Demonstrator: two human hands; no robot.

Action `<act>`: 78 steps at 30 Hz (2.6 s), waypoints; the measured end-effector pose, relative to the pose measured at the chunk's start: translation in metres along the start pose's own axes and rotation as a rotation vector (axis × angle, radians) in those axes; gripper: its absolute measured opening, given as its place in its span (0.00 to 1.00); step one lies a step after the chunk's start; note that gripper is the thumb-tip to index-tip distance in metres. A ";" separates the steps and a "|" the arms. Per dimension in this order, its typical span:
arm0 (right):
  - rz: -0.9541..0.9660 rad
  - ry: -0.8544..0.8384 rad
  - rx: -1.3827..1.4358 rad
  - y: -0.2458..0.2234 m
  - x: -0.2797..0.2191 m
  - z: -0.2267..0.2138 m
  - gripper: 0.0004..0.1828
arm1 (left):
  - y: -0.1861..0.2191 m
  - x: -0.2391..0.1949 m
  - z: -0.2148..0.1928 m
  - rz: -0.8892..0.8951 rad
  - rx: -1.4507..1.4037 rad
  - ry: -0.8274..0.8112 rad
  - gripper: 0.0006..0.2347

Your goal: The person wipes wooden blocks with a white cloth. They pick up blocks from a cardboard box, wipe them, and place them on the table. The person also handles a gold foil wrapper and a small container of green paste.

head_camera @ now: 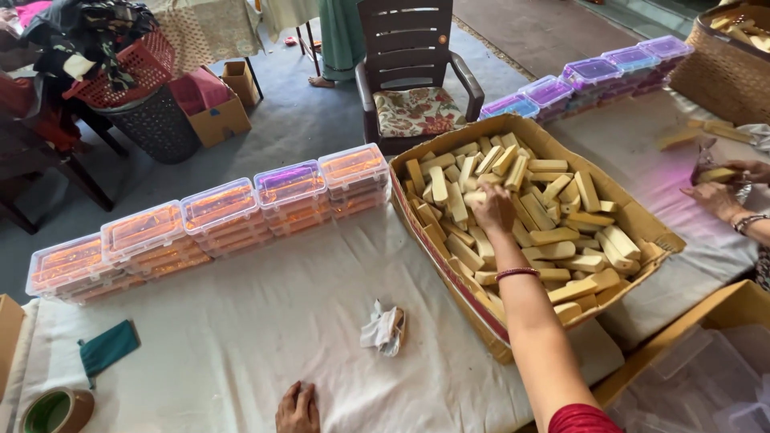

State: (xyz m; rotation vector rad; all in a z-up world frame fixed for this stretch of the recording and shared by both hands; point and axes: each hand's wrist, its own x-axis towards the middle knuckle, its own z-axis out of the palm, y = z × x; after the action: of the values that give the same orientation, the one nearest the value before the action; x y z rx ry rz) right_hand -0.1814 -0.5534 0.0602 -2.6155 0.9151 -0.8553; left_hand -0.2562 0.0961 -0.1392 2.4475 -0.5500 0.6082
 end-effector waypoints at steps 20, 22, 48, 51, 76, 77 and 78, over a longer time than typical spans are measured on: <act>-0.236 -0.297 -0.244 -0.015 0.055 0.009 0.28 | -0.043 0.025 0.055 -0.121 0.020 0.096 0.06; -0.283 -0.276 -0.278 -0.027 0.048 -0.006 0.22 | -0.036 0.030 0.045 -0.130 0.024 0.074 0.06; 0.392 -0.450 -0.169 -0.026 -0.079 -0.116 0.25 | 0.037 0.037 -0.119 -0.017 -0.003 -0.794 0.29; 0.270 -0.214 -0.003 -0.063 -0.110 -0.129 0.27 | 0.024 0.041 -0.100 -0.007 -0.055 -0.814 0.25; -0.028 -0.732 0.861 -0.177 -0.205 0.020 0.20 | 0.080 0.093 -0.053 -0.833 -1.041 -0.687 0.26; 0.015 -0.854 0.923 -0.207 -0.235 0.034 0.21 | 0.097 0.100 -0.055 -0.904 -1.251 -0.638 0.27; 0.059 -0.978 0.981 -0.250 -0.273 0.050 0.23 | 0.113 0.106 -0.058 -0.966 -1.461 -0.579 0.28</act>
State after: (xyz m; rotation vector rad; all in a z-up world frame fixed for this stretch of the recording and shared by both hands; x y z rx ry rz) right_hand -0.2013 -0.1859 -0.0024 -1.7230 0.1785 0.0914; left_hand -0.2435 0.0180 0.0066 1.1164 0.0961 -0.7241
